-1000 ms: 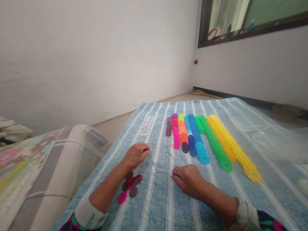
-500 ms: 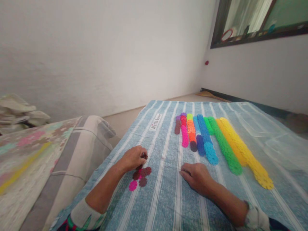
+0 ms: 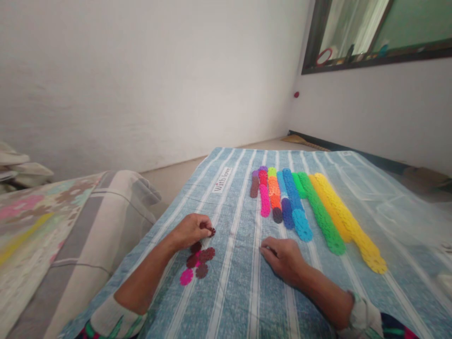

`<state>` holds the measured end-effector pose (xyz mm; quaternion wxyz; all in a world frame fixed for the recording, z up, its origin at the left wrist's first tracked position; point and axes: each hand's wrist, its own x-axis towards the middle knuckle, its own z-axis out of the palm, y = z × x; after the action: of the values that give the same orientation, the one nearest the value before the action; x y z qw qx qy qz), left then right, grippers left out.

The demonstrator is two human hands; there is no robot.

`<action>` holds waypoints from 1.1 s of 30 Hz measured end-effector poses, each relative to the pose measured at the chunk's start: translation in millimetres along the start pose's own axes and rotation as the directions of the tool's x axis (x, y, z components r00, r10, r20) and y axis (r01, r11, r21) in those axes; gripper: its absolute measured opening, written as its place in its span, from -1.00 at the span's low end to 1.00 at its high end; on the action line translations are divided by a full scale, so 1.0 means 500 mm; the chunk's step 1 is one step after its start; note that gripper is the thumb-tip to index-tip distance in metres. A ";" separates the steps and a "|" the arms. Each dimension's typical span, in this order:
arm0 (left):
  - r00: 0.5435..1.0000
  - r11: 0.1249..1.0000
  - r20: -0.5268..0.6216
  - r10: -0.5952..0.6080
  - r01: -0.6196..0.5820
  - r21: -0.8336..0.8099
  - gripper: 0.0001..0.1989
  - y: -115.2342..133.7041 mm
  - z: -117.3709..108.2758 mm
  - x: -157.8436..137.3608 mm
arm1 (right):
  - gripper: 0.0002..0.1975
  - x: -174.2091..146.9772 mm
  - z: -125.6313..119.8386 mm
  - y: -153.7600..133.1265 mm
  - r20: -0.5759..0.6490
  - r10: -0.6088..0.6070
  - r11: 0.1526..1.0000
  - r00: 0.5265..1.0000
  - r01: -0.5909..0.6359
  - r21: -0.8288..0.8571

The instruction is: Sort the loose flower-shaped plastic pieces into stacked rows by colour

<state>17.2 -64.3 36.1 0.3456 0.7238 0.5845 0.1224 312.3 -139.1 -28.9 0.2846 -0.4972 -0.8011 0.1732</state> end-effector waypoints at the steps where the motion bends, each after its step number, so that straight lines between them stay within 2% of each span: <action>1: 1.000 1.000 0.002 0.024 -0.024 -0.016 -0.87 0.004 0.001 0.004 | -0.77 0.001 0.000 0.002 -0.040 0.004 1.000 0.999 -0.003 0.025; 4: 0.995 0.994 -0.022 0.099 -0.100 -0.052 -0.84 0.019 0.007 0.024 | -0.78 0.005 0.002 0.010 -0.158 0.021 0.996 0.987 -0.008 0.085; 7: 0.983 0.984 -0.094 0.158 -0.165 -0.074 -0.82 0.043 0.018 0.056 | -0.82 0.009 0.003 0.016 -0.248 0.038 0.993 0.968 -0.007 0.122; 12: 0.949 0.964 -0.204 0.241 -0.258 -0.062 -0.84 0.095 0.052 0.126 | -0.84 0.013 0.004 0.019 -0.303 0.009 0.990 0.953 0.033 0.135; 17: 0.911 0.947 -0.264 0.317 -0.317 0.044 -0.80 0.135 0.089 0.200 | -0.86 0.014 0.006 0.020 -0.343 -0.037 0.990 0.939 0.081 0.117; 21: 0.895 0.936 -0.286 0.343 -0.300 0.184 -0.75 0.148 0.109 0.246 | -0.87 0.014 0.010 0.021 -0.390 -0.057 0.988 0.919 0.109 0.113; 26: 0.897 0.922 -0.286 0.335 -0.251 0.294 -0.74 0.144 0.122 0.281 | -0.87 0.016 0.009 0.018 -0.348 -0.064 0.990 0.935 0.104 0.099; 33: 0.909 0.921 -0.262 0.324 -0.241 0.305 -0.74 0.150 0.128 0.297 | -0.86 0.017 0.003 0.014 -0.278 -0.035 0.991 0.960 0.070 0.116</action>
<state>154.2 45.4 4.0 0.1285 0.8130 0.5302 0.2033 313.3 -128.3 -31.6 0.4282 -0.4763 -0.7543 0.1446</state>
